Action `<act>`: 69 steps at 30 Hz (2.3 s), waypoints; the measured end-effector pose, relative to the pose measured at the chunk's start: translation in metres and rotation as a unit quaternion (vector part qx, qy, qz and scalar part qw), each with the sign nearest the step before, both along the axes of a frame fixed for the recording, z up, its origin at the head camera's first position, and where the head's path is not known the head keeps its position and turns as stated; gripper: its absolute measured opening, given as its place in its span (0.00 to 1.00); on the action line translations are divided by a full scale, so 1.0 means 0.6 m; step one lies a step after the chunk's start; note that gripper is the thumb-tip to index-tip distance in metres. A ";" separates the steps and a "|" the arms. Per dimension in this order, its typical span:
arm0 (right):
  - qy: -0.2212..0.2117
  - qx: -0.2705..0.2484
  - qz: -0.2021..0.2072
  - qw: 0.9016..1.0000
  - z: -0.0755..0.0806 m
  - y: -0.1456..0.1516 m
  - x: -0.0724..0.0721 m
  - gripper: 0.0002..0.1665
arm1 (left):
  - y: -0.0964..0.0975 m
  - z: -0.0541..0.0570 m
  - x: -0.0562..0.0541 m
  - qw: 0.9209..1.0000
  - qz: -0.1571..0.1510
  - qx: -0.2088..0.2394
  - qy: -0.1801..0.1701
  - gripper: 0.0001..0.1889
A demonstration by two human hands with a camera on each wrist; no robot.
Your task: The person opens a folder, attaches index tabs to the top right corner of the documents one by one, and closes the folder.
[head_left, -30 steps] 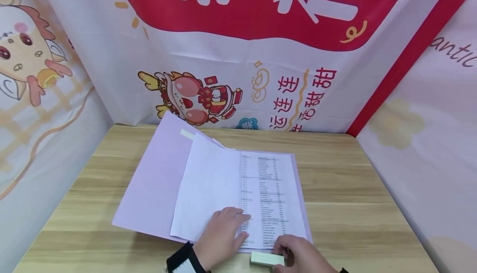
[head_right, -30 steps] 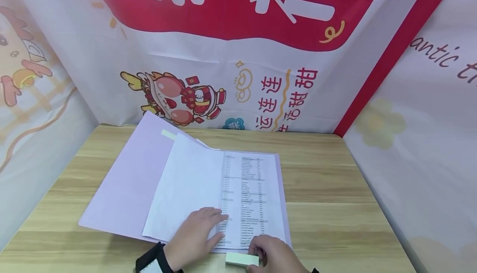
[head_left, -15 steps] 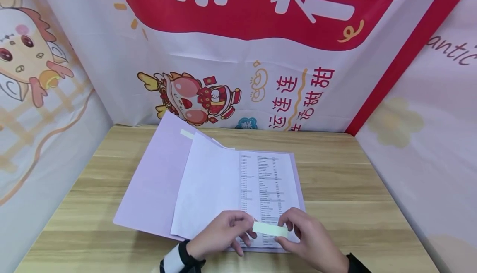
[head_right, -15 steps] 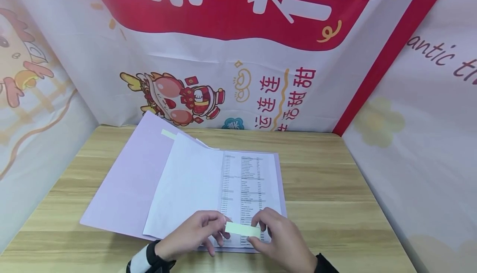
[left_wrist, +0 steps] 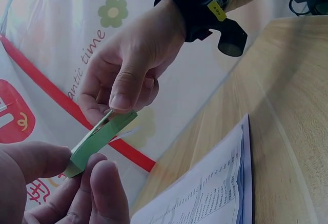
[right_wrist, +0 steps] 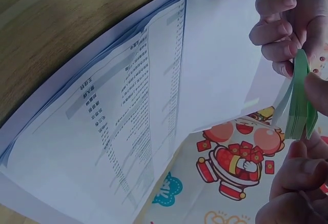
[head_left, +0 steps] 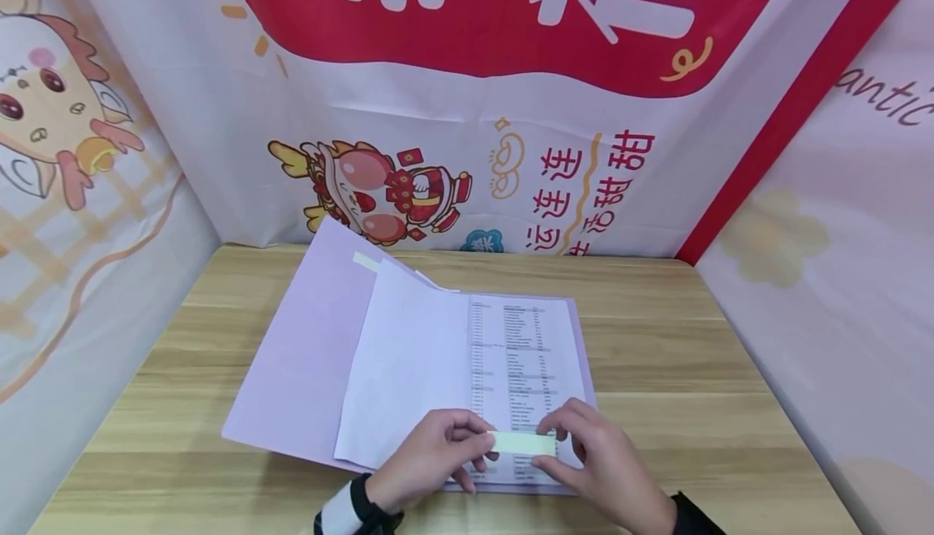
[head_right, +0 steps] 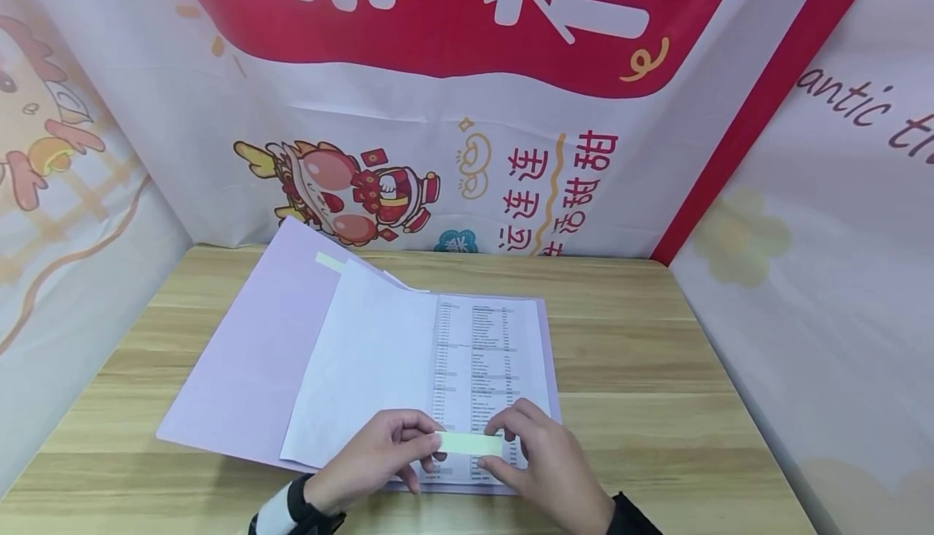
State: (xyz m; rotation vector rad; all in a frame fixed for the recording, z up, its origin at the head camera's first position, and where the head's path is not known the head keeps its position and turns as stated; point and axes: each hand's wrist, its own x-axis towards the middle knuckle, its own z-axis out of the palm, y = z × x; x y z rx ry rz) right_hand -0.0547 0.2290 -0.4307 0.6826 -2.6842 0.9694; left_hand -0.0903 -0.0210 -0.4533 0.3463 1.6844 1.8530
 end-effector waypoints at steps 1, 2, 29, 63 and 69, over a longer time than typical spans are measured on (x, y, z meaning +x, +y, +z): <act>-0.001 -0.001 0.000 1.000 0.001 0.000 0.000 0.18 | 0.000 0.000 0.000 1.000 0.000 0.000 -0.002 0.14; -0.003 -0.001 -0.001 1.000 0.001 0.001 0.001 0.18 | -0.001 0.001 0.000 1.000 -0.001 0.000 -0.003 0.14; 0.028 -0.006 -0.019 0.999 -0.001 -0.003 0.000 0.14 | 0.001 0.004 -0.003 1.000 0.014 -0.009 -0.015 0.13; -0.224 -0.157 -0.022 0.962 0.018 -0.007 -0.004 0.07 | 0.006 -0.005 -0.005 1.000 0.020 -0.005 -0.005 0.16; -0.188 -0.161 0.023 0.969 0.030 -0.013 -0.008 0.07 | 0.010 -0.006 -0.004 1.000 0.006 0.007 0.017 0.18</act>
